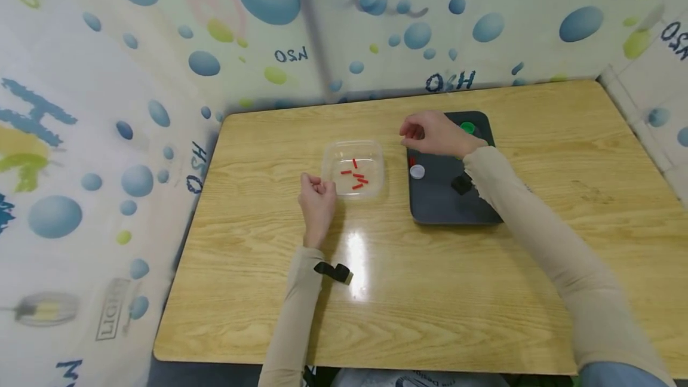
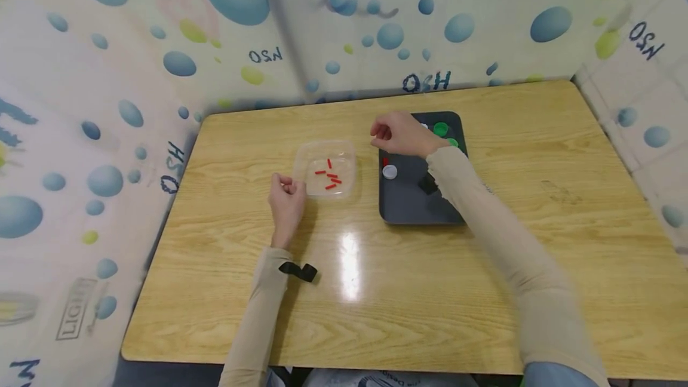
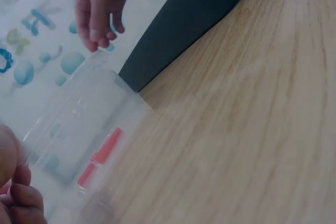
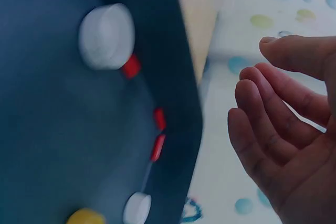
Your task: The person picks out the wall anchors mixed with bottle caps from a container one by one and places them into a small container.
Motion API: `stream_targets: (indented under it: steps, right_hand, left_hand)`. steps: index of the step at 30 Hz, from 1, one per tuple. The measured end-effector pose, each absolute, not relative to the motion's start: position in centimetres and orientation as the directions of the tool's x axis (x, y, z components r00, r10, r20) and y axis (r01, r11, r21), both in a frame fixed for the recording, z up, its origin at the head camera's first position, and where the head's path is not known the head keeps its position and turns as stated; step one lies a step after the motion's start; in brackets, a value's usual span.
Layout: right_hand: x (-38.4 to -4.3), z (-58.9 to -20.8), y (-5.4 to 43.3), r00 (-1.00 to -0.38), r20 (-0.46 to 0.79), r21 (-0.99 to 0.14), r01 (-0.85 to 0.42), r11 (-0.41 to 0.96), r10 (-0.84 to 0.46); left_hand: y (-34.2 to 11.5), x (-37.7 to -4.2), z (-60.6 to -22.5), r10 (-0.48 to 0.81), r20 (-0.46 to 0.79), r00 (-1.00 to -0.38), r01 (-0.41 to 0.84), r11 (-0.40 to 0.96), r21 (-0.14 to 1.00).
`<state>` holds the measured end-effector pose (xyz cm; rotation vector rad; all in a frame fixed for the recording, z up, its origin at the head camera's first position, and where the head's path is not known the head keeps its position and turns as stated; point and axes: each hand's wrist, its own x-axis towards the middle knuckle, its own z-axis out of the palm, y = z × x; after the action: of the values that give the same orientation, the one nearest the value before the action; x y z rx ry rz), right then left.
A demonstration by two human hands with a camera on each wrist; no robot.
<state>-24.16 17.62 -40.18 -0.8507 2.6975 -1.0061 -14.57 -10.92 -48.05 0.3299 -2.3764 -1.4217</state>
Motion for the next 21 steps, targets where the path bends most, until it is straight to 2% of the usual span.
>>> stream_targets:
  steps: [8,21]
  right_hand:
    - [-24.4,-42.3,19.6,-0.849,-0.004,-0.584,-0.427,0.69,-0.529]
    - [-24.7,-45.4,20.5,-0.842,-0.069,-0.59,-0.398,0.702,-0.535]
  left_hand:
    - [-11.1,-14.6,-48.0,-0.378,0.2,-0.904,-0.003,0.474,0.881]
    - [-10.9,-14.5,-48.0,-0.362,0.183,-0.914,-0.005,0.461,0.888]
